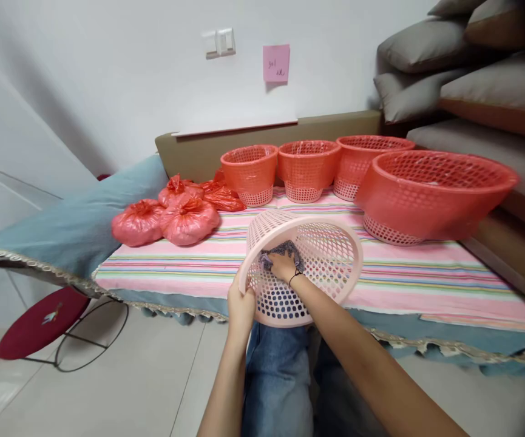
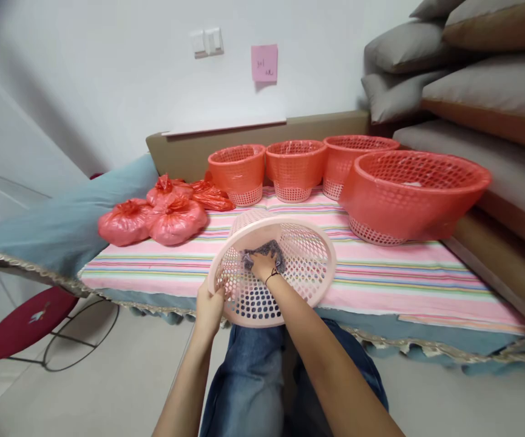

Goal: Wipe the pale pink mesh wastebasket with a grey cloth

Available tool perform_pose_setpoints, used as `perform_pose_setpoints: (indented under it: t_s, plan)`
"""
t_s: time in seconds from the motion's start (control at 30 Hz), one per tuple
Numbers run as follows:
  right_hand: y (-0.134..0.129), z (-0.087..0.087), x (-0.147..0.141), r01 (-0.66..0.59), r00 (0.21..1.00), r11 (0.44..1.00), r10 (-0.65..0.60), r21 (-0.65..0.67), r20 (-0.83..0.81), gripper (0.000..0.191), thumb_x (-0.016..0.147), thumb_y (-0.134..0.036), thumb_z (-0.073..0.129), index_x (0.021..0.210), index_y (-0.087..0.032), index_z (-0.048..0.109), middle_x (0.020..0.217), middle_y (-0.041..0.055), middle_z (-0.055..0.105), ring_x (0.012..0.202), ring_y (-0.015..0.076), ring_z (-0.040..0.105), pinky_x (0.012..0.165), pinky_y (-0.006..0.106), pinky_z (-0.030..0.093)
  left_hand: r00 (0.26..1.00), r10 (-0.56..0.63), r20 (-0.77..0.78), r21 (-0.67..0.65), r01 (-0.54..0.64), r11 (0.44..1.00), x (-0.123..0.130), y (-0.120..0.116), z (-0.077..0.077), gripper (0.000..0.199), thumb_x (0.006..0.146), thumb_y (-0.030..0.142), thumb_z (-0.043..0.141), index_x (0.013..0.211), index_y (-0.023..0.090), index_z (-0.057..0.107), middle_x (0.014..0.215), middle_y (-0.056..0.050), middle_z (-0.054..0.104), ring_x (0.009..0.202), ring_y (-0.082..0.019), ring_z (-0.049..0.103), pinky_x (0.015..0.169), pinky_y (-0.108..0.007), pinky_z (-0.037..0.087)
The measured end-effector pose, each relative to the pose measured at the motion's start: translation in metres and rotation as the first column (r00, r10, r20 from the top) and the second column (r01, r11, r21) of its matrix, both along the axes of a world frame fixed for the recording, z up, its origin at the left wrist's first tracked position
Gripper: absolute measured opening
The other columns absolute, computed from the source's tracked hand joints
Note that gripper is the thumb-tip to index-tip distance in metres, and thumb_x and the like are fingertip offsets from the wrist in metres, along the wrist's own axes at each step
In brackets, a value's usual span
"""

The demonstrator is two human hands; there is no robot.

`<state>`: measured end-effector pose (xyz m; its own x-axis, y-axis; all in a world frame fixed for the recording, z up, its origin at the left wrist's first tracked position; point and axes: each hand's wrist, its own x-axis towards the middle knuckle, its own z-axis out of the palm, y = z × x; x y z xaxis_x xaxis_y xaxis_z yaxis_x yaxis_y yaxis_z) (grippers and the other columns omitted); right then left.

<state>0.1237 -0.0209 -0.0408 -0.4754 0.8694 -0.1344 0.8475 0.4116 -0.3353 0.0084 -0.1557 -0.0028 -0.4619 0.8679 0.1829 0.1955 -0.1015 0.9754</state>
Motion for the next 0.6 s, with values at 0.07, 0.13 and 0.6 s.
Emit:
perform_pose_setpoints:
  t_s: [0.07, 0.13, 0.6]
  plan:
    - [-0.01, 0.004, 0.005, 0.011, 1.0, 1.0, -0.011, -0.014, -0.017, 0.042, 0.1, -0.025, 0.047, 0.141, -0.025, 0.054, 0.151, 0.0114, 0.05, 0.138, 0.0344, 0.043, 0.114, 0.064, 0.025, 1.0, 0.005, 0.0, 0.0, -0.005, 1.0, 0.0, 0.0, 0.0, 0.058, 0.061, 0.004, 0.048, 0.112, 0.017, 0.072, 0.123, -0.009, 0.072, 0.123, -0.026, 0.062, 0.114, -0.043, 0.04]
    - [-0.024, 0.007, 0.012, 0.005, 0.999, 1.0, -0.006, -0.027, -0.038, 0.05, 0.096, -0.013, 0.039, 0.142, -0.027, 0.054, 0.152, 0.009, 0.051, 0.138, 0.034, 0.044, 0.115, 0.065, 0.021, 1.0, 0.006, 0.001, 0.005, -0.006, 1.0, 0.001, 0.001, 0.001, 0.059, 0.06, 0.004, 0.048, 0.113, 0.017, 0.071, 0.123, -0.009, 0.072, 0.122, -0.026, 0.063, 0.113, -0.043, 0.04]
    - [-0.165, 0.01, 0.1, -0.223, 0.967, 0.971, 0.208, -0.092, -0.145, 0.081, 0.066, -0.001, 0.041, 0.141, -0.026, 0.057, 0.163, -0.0031, 0.033, 0.149, 0.0413, 0.026, 0.117, 0.07, 0.019, 0.999, -0.004, -0.035, -0.019, 0.003, 1.0, 0.001, 0.001, 0.011, 0.05, 0.057, 0.01, 0.05, 0.1, 0.017, 0.074, 0.099, -0.006, 0.078, 0.099, -0.025, 0.07, 0.098, -0.039, 0.052]
